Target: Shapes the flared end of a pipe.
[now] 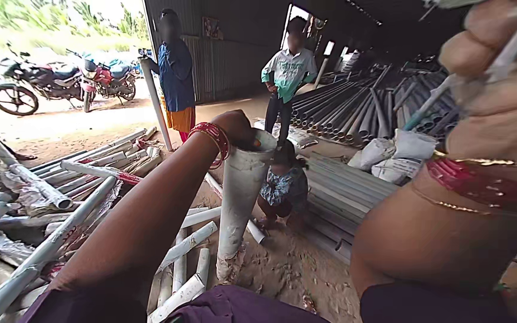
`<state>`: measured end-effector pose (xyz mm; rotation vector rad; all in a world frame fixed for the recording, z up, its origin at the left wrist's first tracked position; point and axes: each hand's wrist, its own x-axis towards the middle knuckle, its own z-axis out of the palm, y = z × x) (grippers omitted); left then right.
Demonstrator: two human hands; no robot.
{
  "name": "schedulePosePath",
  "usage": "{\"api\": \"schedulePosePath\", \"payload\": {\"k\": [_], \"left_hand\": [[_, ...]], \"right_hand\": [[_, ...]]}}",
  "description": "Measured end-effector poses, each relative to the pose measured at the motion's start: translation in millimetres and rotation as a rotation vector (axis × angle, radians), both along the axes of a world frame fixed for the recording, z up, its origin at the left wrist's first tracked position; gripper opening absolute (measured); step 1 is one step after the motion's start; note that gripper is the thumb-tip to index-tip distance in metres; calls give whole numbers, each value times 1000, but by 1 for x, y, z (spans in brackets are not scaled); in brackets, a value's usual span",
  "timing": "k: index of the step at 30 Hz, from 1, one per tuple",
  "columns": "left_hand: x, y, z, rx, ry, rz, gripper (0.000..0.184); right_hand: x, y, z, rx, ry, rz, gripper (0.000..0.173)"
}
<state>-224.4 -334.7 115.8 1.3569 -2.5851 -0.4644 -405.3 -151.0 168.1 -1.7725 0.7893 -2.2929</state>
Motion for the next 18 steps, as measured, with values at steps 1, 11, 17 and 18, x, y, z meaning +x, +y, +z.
{"api": "schedulePosePath", "payload": {"k": [1,11,17,18], "left_hand": [[2,1,0,-2,0,1,41],[-23,29,-8,115,178,-20,24],[-39,35,-5,107,166,-53,24],[-40,36,-5,112,160,-52,23]], "right_hand": [[11,0,-4,181,32,-84,30],[55,-16,-160,442,484,-659,41],[40,-12,-161,473,324,-455,21],[40,-13,-165,457,235,-339,20]]}}
